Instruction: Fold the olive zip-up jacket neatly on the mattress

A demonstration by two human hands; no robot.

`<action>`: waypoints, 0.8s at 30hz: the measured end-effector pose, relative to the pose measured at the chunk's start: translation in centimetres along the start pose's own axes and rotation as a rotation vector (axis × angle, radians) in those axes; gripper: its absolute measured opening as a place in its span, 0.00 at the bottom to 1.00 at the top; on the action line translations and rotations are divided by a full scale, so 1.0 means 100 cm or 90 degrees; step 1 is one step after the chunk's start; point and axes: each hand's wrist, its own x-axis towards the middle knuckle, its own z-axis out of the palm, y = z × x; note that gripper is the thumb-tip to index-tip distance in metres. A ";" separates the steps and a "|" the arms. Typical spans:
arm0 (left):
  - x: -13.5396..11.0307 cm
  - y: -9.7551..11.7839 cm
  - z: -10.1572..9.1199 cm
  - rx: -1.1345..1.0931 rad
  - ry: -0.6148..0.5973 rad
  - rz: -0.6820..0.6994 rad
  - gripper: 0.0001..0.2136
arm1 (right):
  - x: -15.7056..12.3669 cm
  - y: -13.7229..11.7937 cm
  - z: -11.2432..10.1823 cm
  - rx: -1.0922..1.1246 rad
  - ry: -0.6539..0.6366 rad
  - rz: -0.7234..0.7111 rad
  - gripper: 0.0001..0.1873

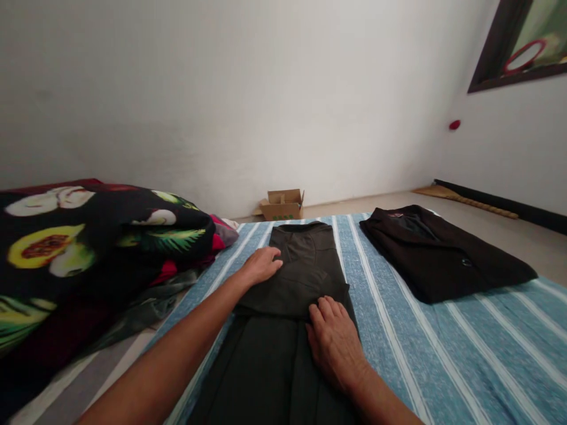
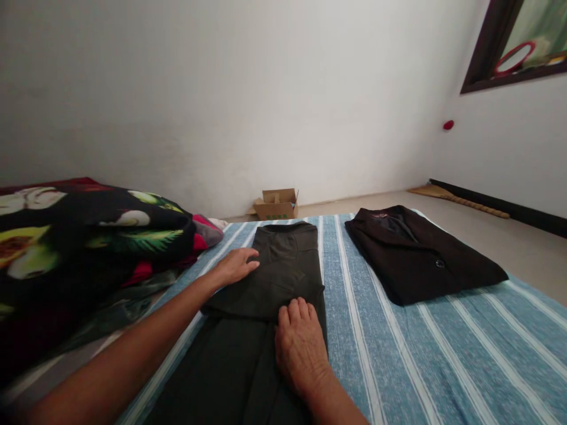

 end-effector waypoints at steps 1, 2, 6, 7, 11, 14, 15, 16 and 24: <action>-0.016 -0.003 0.001 -0.002 0.006 -0.009 0.16 | 0.000 0.001 -0.001 0.011 0.006 -0.003 0.12; -0.031 -0.006 0.001 -0.006 0.011 -0.015 0.16 | 0.000 0.003 -0.002 0.023 0.014 -0.005 0.12; -0.074 -0.013 0.004 -0.061 0.030 -0.032 0.14 | 0.008 0.019 -0.010 0.040 0.045 0.067 0.15; -0.082 -0.014 0.005 -0.077 0.035 -0.035 0.14 | 0.013 0.025 -0.012 0.029 0.037 0.113 0.17; -0.100 -0.016 0.010 -0.113 0.036 -0.055 0.14 | 0.034 0.042 -0.015 0.022 -0.090 0.252 0.21; -0.108 -0.014 0.015 -0.132 0.027 -0.050 0.14 | 0.049 0.045 -0.014 0.091 -0.185 0.261 0.23; -0.110 -0.013 0.017 -0.135 0.025 -0.045 0.14 | 0.053 0.046 -0.014 0.115 -0.204 0.264 0.23; -0.112 -0.013 0.019 -0.135 0.023 -0.045 0.15 | 0.057 0.047 -0.014 0.134 -0.217 0.270 0.22; -0.114 -0.013 0.029 -0.151 0.034 -0.087 0.19 | 0.081 0.060 -0.021 0.253 -0.249 0.358 0.03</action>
